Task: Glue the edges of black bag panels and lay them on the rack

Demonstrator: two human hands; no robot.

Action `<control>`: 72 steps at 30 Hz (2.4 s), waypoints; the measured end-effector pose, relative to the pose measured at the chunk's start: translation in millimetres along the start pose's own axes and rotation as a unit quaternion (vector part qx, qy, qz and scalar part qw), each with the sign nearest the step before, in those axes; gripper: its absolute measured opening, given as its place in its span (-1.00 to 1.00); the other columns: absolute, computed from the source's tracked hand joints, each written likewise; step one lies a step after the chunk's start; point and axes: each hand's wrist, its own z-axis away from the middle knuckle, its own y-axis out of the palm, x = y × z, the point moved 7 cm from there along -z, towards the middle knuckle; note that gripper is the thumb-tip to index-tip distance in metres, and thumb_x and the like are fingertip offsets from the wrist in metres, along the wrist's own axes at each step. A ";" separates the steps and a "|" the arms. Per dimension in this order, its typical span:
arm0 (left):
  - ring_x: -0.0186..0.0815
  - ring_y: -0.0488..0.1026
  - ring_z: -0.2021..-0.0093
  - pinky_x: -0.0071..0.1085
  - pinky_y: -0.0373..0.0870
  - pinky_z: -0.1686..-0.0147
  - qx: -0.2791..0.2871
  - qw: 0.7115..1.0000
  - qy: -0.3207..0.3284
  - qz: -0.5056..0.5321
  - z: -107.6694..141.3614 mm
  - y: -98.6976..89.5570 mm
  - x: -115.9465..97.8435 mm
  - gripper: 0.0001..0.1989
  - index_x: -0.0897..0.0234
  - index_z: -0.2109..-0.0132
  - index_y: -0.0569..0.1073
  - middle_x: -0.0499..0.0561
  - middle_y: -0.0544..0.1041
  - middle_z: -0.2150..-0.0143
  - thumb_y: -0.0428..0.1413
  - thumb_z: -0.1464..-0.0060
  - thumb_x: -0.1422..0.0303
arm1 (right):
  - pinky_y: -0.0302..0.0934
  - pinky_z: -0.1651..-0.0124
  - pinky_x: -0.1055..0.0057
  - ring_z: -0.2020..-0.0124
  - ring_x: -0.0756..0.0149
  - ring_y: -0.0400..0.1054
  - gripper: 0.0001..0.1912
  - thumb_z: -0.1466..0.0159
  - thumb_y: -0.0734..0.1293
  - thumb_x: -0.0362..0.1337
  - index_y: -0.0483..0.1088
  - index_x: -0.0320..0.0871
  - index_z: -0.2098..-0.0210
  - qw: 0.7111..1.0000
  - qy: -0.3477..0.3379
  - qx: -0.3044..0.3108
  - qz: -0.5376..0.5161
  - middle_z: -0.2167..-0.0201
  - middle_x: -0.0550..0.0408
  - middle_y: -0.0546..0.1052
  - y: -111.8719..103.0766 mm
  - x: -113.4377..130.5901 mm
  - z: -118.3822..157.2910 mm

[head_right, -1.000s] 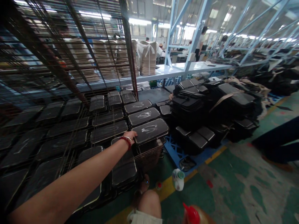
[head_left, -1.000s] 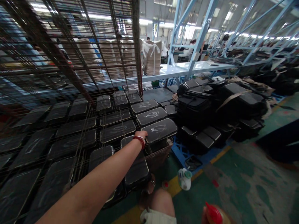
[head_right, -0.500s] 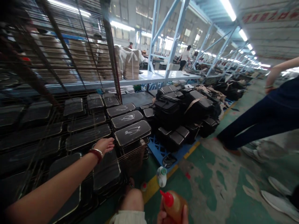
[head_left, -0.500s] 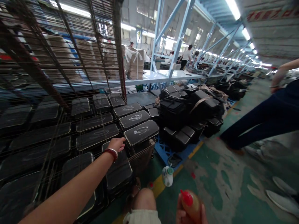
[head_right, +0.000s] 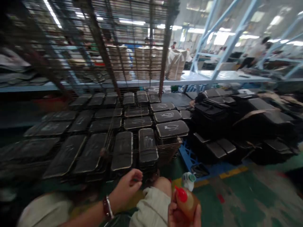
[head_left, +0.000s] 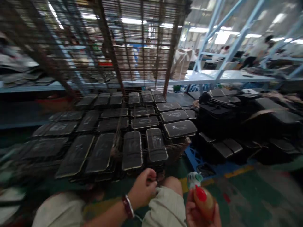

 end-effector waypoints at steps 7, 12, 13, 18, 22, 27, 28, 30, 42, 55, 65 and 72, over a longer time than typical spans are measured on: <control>-0.02 0.14 -0.31 -0.11 0.04 -0.30 0.004 0.995 0.094 -0.024 66.2 -10.4 -5.6 -0.08 0.24 -0.29 0.21 0.21 0.22 -0.32 0.35 0.21 0.17 | 0.36 0.08 0.22 0.07 0.10 0.43 -0.45 0.01 0.54 0.10 0.51 -0.04 0.13 0.971 0.177 0.047 0.156 0.10 0.02 0.55 21.1 -151.1 18.3; -0.08 0.36 -0.11 -0.20 0.25 -0.16 -0.099 0.993 0.055 0.027 94.5 -71.4 15.5 -0.32 0.15 -0.11 0.38 0.09 0.45 -0.10 0.35 0.23 0.30 | 0.27 -0.08 0.24 -0.13 0.09 0.29 -0.33 0.03 0.48 0.23 0.46 -0.05 0.07 0.941 0.244 0.091 0.216 0.00 0.03 0.49 20.4 -235.8 54.2; -0.10 0.39 -0.07 -0.22 0.29 -0.11 -0.107 0.992 0.044 0.041 98.6 -79.6 21.4 -0.34 0.14 -0.09 0.38 0.07 0.48 -0.06 0.35 0.23 0.33 | 0.27 -0.07 0.24 -0.13 0.09 0.29 -0.30 0.02 0.46 0.26 0.45 -0.05 0.05 0.933 0.250 0.102 0.237 0.00 0.03 0.49 18.3 -245.5 57.8; -0.21 0.46 0.08 -0.34 0.36 0.04 -0.143 0.987 0.032 0.062 101.4 -111.4 38.9 -0.49 0.19 -0.01 0.40 0.01 0.54 0.08 0.31 0.15 0.35 | 0.30 0.31 0.30 0.14 0.02 0.43 -0.10 0.00 0.31 0.43 0.39 -0.18 -0.02 0.861 0.240 0.146 0.423 0.12 -0.11 0.53 2.5 -262.3 44.5; -0.26 0.46 0.16 -0.38 0.35 0.10 -0.166 0.982 0.084 0.018 73.3 -148.6 27.9 -0.59 0.20 0.05 0.41 -0.03 0.55 0.15 0.28 0.10 0.34 | 0.25 0.41 0.38 0.24 0.12 0.43 -0.05 0.00 0.28 0.46 0.34 -0.25 -0.02 0.855 0.164 0.113 0.479 0.13 -0.15 0.53 -2.7 -243.9 21.3; -0.25 0.47 0.14 -0.35 0.34 0.06 -0.276 0.953 0.119 -0.042 11.3 -223.4 13.8 -0.51 0.20 0.00 0.36 0.00 0.53 0.11 0.30 0.10 0.30 | 0.27 0.42 0.41 0.26 0.17 0.44 -0.08 0.03 0.38 0.39 0.31 -0.25 0.00 0.865 0.127 0.082 0.478 0.12 -0.16 0.53 -15.7 -219.7 18.4; -0.24 0.47 0.13 -0.33 0.34 0.04 -0.287 0.949 0.120 -0.057 -0.8 -234.6 13.5 -0.48 0.20 -0.01 0.35 0.01 0.53 0.10 0.31 0.11 0.30 | 0.27 0.42 0.41 0.26 0.17 0.45 -0.09 0.05 0.39 0.38 0.33 -0.25 0.02 0.866 0.125 0.074 0.479 0.13 -0.16 0.54 -20.3 -215.5 18.7; -0.22 0.47 0.13 -0.31 0.35 0.04 -0.288 0.948 0.111 -0.072 -21.5 -248.7 17.6 -0.45 0.20 -0.03 0.35 0.03 0.53 0.10 0.32 0.13 0.29 | 0.27 0.42 0.41 0.28 0.17 0.46 -0.12 0.06 0.42 0.37 0.35 -0.24 0.06 0.866 0.124 0.059 0.482 0.16 -0.14 0.55 -29.2 -208.1 18.2; -0.19 0.48 0.04 -0.26 0.26 -0.12 -0.262 0.963 0.055 0.039 -37.1 -256.3 45.9 -0.31 0.24 -0.04 0.35 0.06 0.53 0.08 0.39 0.30 0.43 | 0.28 0.44 0.44 0.31 0.18 0.48 -0.21 0.06 0.51 0.24 0.37 -0.26 0.10 0.873 0.120 0.048 0.471 0.18 -0.17 0.56 -39.6 -189.6 7.0; -0.21 0.49 0.10 -0.23 0.40 0.03 -0.269 0.946 0.141 -0.110 -71.4 -256.9 26.6 -0.44 0.22 -0.06 0.33 0.02 0.53 0.08 0.29 0.11 0.26 | 0.28 0.49 0.46 0.39 0.19 0.48 -0.14 0.26 0.59 0.22 0.38 -0.25 0.18 0.877 0.149 0.016 0.457 0.24 -0.15 0.58 -55.8 -190.0 -0.4; -0.15 0.49 0.08 -0.18 0.37 -0.01 -0.233 0.954 0.092 -0.167 -124.7 -270.5 36.9 -0.35 0.29 -0.10 0.27 0.12 0.51 0.04 0.30 0.11 0.22 | 0.28 0.50 0.46 0.40 0.19 0.48 -0.14 0.32 0.60 0.22 0.39 -0.23 0.21 0.883 0.145 -0.003 0.447 0.27 -0.16 0.58 -64.1 -185.4 -4.5; -0.13 0.47 0.01 -0.17 0.35 -0.05 -0.222 0.957 0.077 -0.169 -122.9 -270.6 36.1 -0.25 0.30 -0.18 0.20 0.15 0.50 -0.01 0.29 0.11 0.19 | 0.25 0.50 0.49 0.40 0.22 0.47 -0.20 0.25 0.59 0.20 0.40 -0.22 0.20 0.887 0.118 0.003 0.445 0.28 -0.12 0.58 -61.6 -183.6 -6.5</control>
